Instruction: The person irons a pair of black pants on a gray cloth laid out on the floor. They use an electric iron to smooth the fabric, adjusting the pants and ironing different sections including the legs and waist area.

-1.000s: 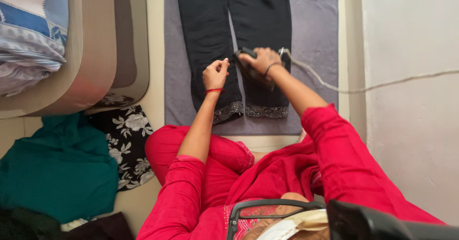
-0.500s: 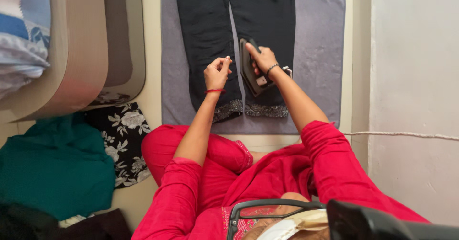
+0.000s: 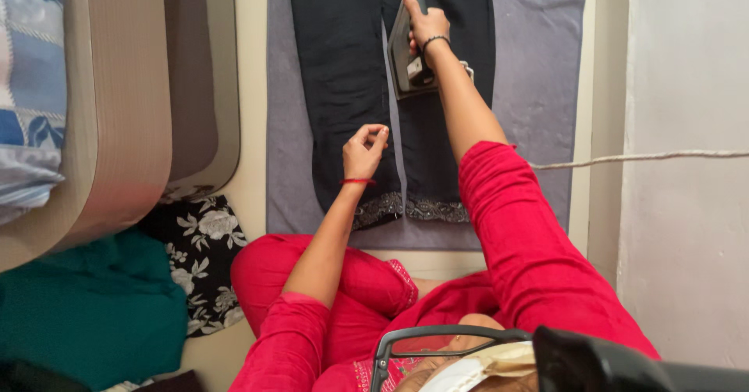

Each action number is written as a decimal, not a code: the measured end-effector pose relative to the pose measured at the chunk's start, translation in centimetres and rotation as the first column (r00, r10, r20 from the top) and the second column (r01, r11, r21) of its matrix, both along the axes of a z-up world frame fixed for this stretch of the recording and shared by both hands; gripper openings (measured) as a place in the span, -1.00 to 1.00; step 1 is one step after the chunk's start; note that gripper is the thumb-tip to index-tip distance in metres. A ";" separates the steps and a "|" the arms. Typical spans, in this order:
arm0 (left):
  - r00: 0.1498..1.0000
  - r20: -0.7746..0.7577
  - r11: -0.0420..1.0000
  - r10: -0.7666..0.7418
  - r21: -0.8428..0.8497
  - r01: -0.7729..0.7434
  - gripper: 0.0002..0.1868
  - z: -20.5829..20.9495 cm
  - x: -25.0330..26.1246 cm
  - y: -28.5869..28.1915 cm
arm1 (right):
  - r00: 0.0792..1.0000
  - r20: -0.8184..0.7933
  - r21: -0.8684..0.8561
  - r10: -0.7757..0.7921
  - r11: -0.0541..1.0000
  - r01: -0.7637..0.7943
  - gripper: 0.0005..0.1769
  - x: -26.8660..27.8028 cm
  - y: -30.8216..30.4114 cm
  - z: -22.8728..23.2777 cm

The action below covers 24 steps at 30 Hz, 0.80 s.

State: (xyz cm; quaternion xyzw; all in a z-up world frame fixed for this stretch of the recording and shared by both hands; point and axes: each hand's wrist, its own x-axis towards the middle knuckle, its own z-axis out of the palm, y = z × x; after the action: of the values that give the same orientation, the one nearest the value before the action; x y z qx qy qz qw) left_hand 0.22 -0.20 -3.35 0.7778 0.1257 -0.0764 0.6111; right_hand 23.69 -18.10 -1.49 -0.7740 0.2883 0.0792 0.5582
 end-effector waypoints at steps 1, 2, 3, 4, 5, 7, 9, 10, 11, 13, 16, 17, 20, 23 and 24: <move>1.000 -0.005 1.000 0.004 -0.013 -0.004 -0.74 -0.1 0.0 0.0 | 1.000 0.004 -0.002 -0.008 1.000 0.008 -0.29 0.9 0.0 -0.1; 1.000 -0.010 1.000 0.007 -0.025 -0.007 -0.74 -0.2 0.1 0.0 | 1.000 0.008 -0.004 -0.017 1.000 0.017 -0.29 1.6 0.0 -0.3; 1.000 -0.016 0.999 0.009 -0.038 -0.010 -0.74 -0.3 0.2 0.0 | 1.000 0.012 -0.006 -0.026 1.000 0.026 -0.28 2.4 0.0 -0.6; 1.000 -0.017 0.999 0.013 -0.041 -0.014 -0.75 -0.4 0.2 0.0 | 1.000 0.012 0.013 -0.022 1.000 0.022 -0.30 3.0 -0.1 -1.0; 1.000 -0.019 0.999 0.017 -0.043 -0.018 -0.75 -0.5 0.3 0.0 | 1.000 0.013 0.032 -0.018 0.999 0.018 -0.31 3.5 -0.3 -1.4; 0.999 -0.019 0.997 0.028 -0.069 -0.029 -0.75 -0.6 0.3 0.1 | 1.000 0.000 0.128 -0.011 0.992 0.011 -0.38 4.3 -0.9 -2.5; 0.999 -0.011 0.991 0.044 -0.125 -0.045 -0.76 -0.9 0.6 0.0 | 1.000 -0.025 0.273 0.000 0.962 0.006 -0.49 4.5 -1.8 -3.5; 0.999 -0.009 0.990 0.048 -0.132 -0.049 -0.76 -1.0 0.7 -0.1 | 1.000 0.003 0.291 0.031 0.956 -0.031 -0.50 4.3 -2.2 -4.0; 0.999 -0.006 0.989 0.053 -0.140 -0.053 -0.76 -1.1 0.7 -0.1 | 0.998 0.032 0.308 0.061 0.949 -0.068 -0.51 3.9 -2.5 -4.3; 0.998 -0.002 0.988 0.063 -0.143 -0.063 -0.77 -1.2 0.6 0.1 | 0.993 0.072 0.318 0.090 0.942 -0.109 -0.52 2.4 -2.5 -5.0; 0.997 0.002 0.986 0.078 -0.146 -0.077 -0.77 -1.2 0.9 0.2 | 0.991 0.102 0.290 0.086 0.950 -0.112 -0.51 -0.8 -2.4 -5.1; 0.997 -0.001 0.985 0.083 -0.151 -0.082 -0.77 -1.3 1.0 0.3 | 0.991 0.102 0.284 0.085 0.952 -0.111 -0.52 -2.1 -2.3 -5.0; 0.996 0.010 0.982 0.091 -0.169 -0.088 -0.78 -1.3 1.2 0.4 | 0.990 0.094 0.259 0.105 0.958 -0.126 -0.52 -6.6 -2.1 -4.0; 0.995 0.012 0.981 0.096 -0.172 -0.093 -0.78 -1.1 0.9 0.4 | 0.989 0.087 0.213 0.120 0.967 -0.136 -0.52 -11.5 -1.9 -2.6; 0.995 0.009 0.981 0.096 -0.168 -0.093 -0.78 -1.0 0.8 0.4 | 0.989 0.085 0.197 0.120 0.971 -0.135 -0.52 -13.1 -1.7 -2.2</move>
State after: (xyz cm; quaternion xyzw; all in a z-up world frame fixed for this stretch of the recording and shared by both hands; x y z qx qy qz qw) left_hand 1.06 0.25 -4.34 0.7174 0.1505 -0.0511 0.6783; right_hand 10.60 -19.81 -3.67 -0.7325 0.2079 0.1158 0.6378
